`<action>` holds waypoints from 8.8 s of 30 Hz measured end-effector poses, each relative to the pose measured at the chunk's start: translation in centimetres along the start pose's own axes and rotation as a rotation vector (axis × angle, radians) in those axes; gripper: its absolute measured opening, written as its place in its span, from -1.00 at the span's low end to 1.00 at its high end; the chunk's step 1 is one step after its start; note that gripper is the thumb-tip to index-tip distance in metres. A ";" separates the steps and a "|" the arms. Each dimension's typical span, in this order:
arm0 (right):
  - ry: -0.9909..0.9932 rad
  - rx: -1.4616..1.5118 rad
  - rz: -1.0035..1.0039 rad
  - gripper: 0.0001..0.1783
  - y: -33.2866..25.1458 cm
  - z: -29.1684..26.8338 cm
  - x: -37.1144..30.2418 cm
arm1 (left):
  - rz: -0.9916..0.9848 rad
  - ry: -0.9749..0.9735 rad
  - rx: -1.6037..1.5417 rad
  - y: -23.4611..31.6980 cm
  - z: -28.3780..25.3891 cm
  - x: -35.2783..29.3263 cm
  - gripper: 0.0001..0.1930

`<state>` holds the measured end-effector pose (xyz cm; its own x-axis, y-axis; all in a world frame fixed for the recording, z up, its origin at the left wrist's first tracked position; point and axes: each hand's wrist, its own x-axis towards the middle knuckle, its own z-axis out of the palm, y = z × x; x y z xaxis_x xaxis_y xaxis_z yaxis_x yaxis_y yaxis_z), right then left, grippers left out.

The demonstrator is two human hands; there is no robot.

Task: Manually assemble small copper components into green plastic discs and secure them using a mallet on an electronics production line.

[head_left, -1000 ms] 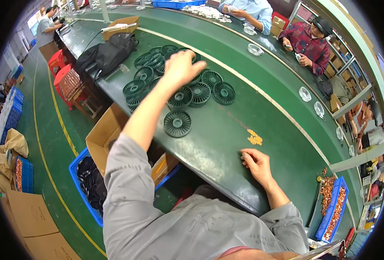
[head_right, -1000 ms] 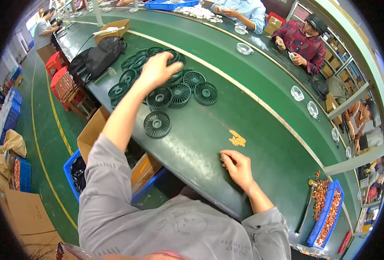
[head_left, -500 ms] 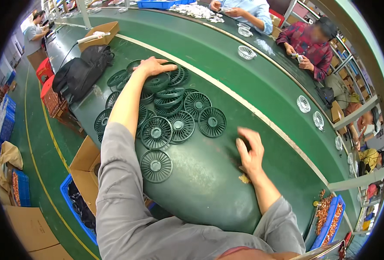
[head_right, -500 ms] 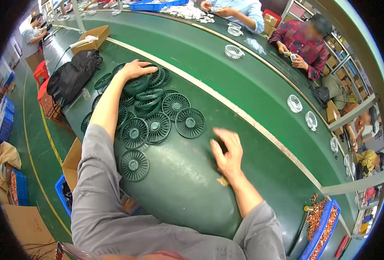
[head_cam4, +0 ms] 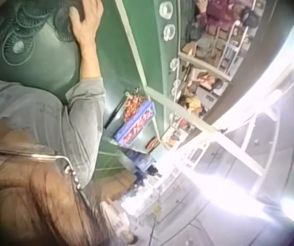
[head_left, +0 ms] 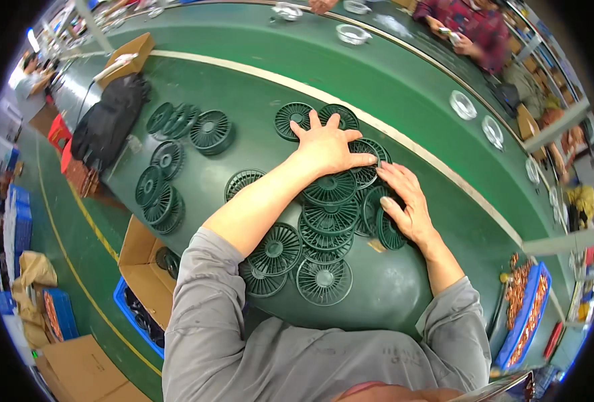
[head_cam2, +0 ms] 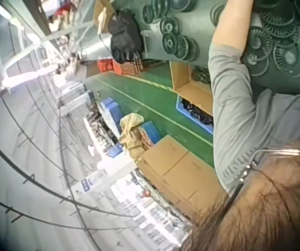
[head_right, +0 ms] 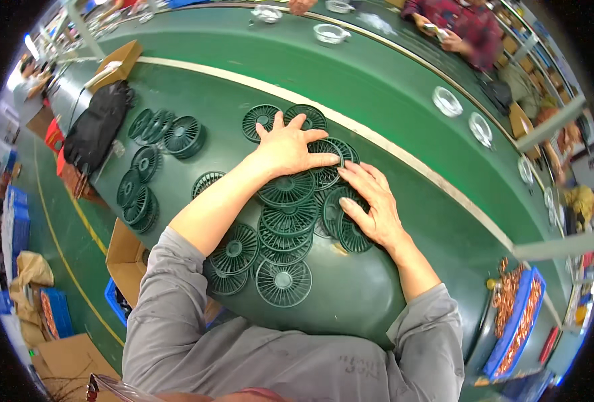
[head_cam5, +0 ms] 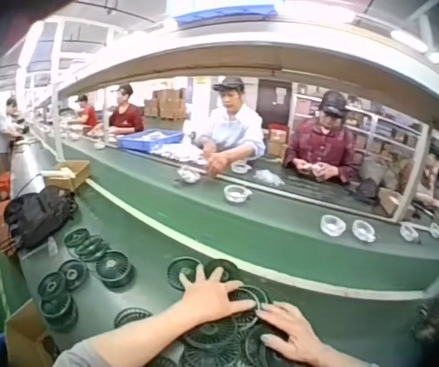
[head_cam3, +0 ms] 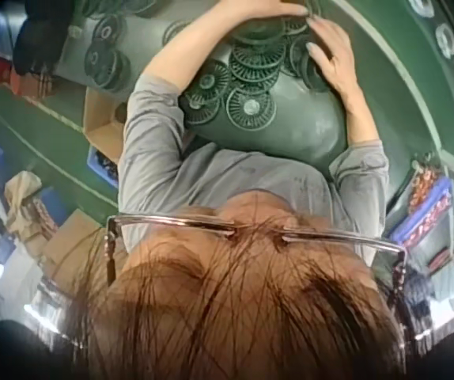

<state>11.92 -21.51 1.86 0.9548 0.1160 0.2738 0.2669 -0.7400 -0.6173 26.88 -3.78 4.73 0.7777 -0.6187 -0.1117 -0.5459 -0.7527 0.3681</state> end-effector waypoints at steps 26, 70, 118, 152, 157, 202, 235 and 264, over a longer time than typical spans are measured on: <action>0.517 -0.723 1.087 -0.84 8.3 -19.8 -37.1 | 0.464 0.025 0.253 8.6 2.4 -22.4 -0.10; 0.771 -0.283 -0.144 -0.75 -9.3 -6.9 -27.8 | 0.108 -0.044 -1.343 21.1 13.2 -19.8 -0.62; 0.463 -0.328 -0.161 -0.72 -10.0 -8.1 -31.3 | 0.245 -0.433 -1.300 23.2 11.7 -24.6 -0.64; 0.694 -0.316 0.264 -0.89 -10.4 -3.7 -28.1 | 0.359 -0.002 -1.352 23.1 15.8 -25.3 -0.66; 0.829 -0.290 0.216 -0.82 -9.9 -3.5 -27.9 | 0.348 -0.069 -1.565 24.2 14.5 -24.6 -0.51; 0.527 -0.390 0.831 -0.77 0.6 -12.4 -32.8 | 0.767 0.132 -0.087 22.7 13.9 -20.6 -0.38; 0.659 -0.129 0.098 -0.82 -10.4 -7.6 -30.7 | 0.105 0.198 -1.208 21.2 11.2 -22.3 -0.75; 0.388 0.020 -0.090 -0.74 -11.0 -8.8 -29.8 | 0.203 -0.589 -1.504 22.3 9.6 -25.6 -0.53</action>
<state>-20.60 -22.70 7.02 0.8080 -0.0818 0.5835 0.3537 -0.7246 -0.5914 -8.18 -6.88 6.97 0.3219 -0.9364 -0.1400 0.4361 0.0154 0.8998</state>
